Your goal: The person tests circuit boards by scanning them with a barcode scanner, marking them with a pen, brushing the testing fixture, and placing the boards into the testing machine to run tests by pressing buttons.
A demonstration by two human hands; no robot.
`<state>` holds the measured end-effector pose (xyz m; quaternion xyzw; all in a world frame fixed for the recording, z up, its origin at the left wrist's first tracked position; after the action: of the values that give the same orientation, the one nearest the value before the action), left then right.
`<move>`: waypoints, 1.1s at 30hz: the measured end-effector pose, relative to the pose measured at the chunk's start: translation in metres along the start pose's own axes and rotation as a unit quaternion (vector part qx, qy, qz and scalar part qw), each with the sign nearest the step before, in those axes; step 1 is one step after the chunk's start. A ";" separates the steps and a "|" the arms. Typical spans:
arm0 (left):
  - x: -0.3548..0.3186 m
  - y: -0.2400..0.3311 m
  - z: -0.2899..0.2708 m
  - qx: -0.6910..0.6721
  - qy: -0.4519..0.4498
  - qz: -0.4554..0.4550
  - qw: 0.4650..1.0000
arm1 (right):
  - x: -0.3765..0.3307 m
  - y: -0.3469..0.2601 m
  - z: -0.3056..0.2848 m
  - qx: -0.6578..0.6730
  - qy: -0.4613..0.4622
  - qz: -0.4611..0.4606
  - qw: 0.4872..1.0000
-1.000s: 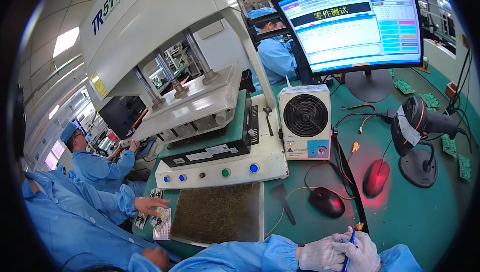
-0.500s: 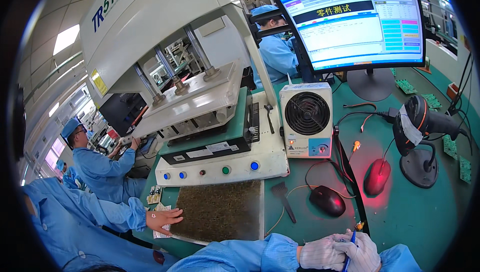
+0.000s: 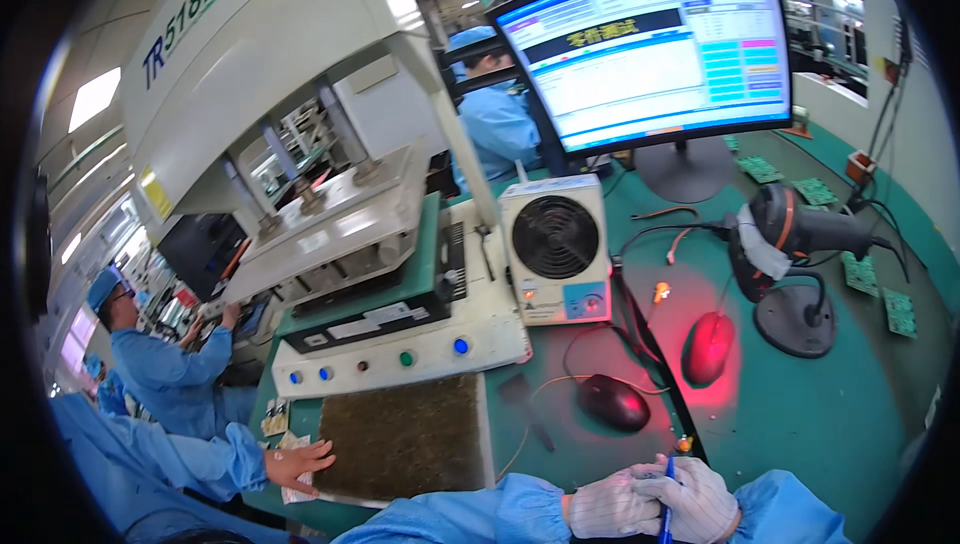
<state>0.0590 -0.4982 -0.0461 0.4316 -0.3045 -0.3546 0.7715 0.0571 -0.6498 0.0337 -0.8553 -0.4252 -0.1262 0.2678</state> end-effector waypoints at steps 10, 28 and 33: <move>-0.001 0.014 0.002 0.690 0.023 0.238 0.683 | 0.001 -0.001 -0.006 0.002 -0.009 0.006 1.000; 0.001 -0.009 -0.006 -0.429 0.069 -0.099 0.895 | -0.001 0.000 -0.006 -0.012 -0.027 0.008 1.000; 0.004 -0.005 -0.008 -0.542 -0.028 -0.093 0.835 | -0.003 0.002 -0.004 0.002 -0.032 0.014 0.999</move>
<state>0.0661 -0.4996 -0.0534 -0.0395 -0.0435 -0.5450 0.8364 0.0570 -0.6549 0.0353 -0.8644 -0.4214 -0.0940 0.2577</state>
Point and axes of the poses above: each hand's wrist, its own x-axis towards the middle knuckle, its own z-axis out of the palm, y = z × x, the point moved 1 cm from there along x, towards the middle knuckle, and after that the axes turned 4 degrees about -x, right-handed, at the moved point
